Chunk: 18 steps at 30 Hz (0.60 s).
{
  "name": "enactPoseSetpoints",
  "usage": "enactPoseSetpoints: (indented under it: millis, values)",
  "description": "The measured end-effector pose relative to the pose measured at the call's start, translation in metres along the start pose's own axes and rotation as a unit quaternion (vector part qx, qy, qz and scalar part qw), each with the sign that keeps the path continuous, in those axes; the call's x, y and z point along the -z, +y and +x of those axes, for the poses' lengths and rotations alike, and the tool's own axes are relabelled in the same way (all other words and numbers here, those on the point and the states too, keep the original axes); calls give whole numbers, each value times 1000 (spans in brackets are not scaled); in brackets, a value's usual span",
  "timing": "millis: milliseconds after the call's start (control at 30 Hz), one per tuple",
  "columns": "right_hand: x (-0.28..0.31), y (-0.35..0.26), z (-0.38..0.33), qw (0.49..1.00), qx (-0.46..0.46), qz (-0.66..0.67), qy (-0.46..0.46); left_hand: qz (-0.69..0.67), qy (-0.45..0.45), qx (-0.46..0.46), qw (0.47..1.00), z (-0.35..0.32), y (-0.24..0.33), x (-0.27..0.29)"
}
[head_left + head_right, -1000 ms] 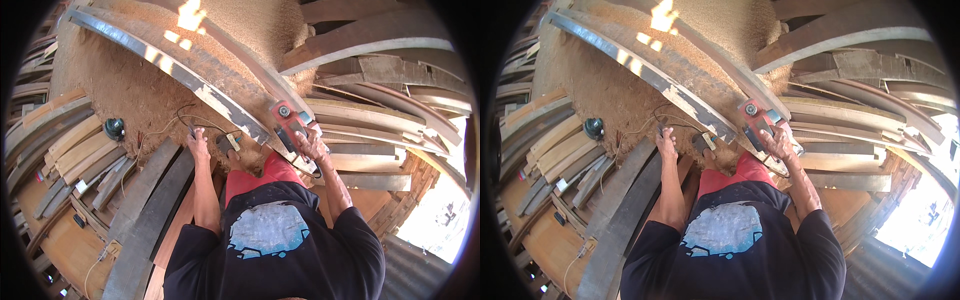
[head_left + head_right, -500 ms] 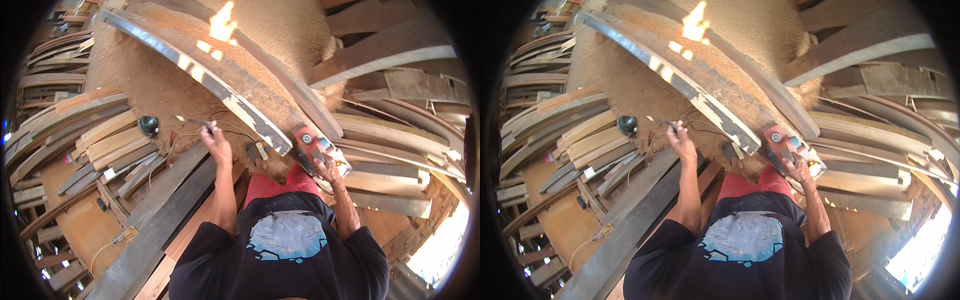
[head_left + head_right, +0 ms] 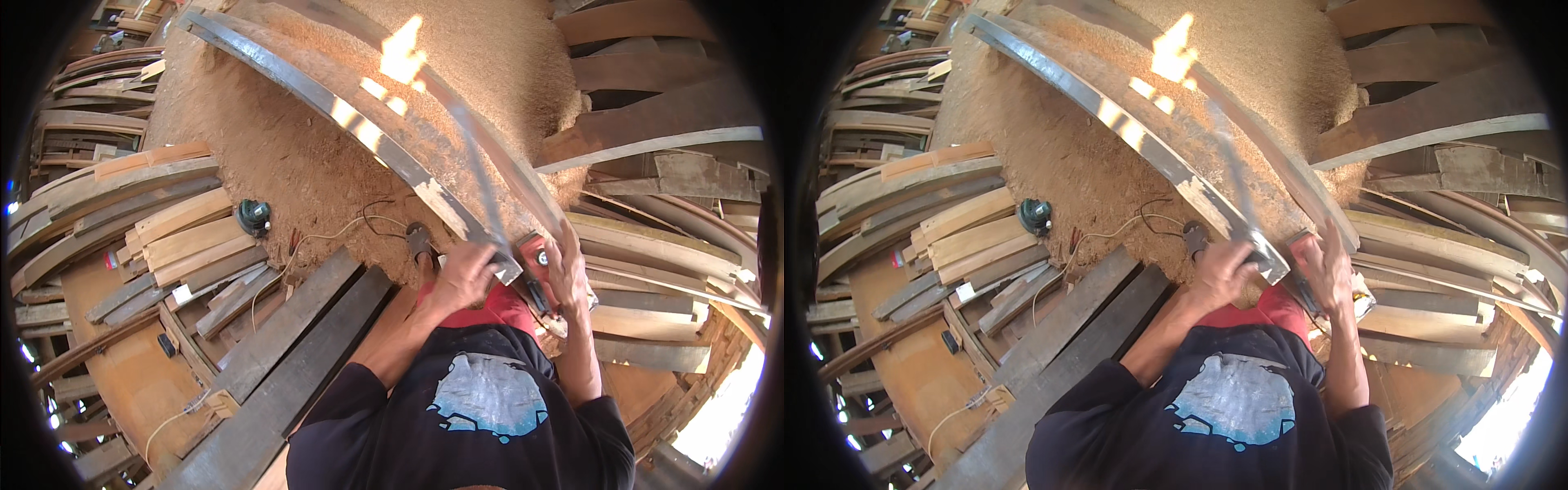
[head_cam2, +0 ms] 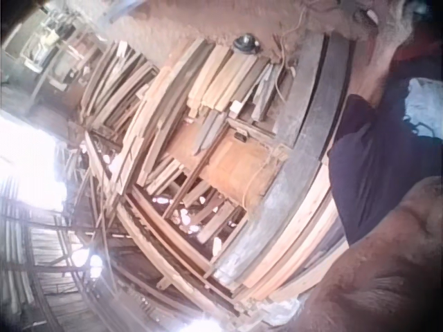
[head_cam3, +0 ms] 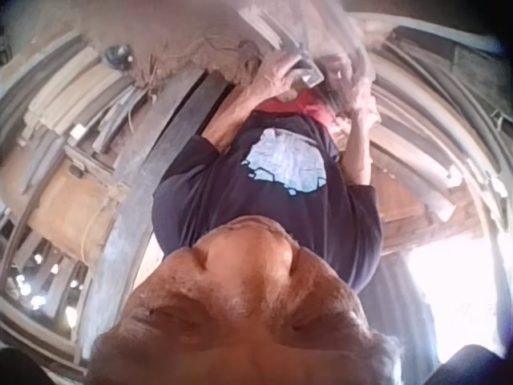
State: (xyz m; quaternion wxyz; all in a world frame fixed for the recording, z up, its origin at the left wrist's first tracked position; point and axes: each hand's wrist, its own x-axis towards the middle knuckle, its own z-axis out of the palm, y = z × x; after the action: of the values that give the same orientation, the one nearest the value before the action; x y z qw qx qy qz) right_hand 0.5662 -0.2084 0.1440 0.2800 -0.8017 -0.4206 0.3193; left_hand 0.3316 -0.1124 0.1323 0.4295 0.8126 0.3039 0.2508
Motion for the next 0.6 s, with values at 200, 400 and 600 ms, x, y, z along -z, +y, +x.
enactPoseSetpoints:
  millis: [200, 400, 600]
  values:
    - [-72, -131, 65, 983, -81, 158, -37, -89, -84, -42, 992, -44, -4, 4]
    - [-158, -153, 75, 994, 19, -107, -32, 68, -75, 45, 994, -19, -77, 94]
    - [-185, -172, 66, 983, -60, -151, -88, 28, 269, 375, 886, 91, -240, 173]
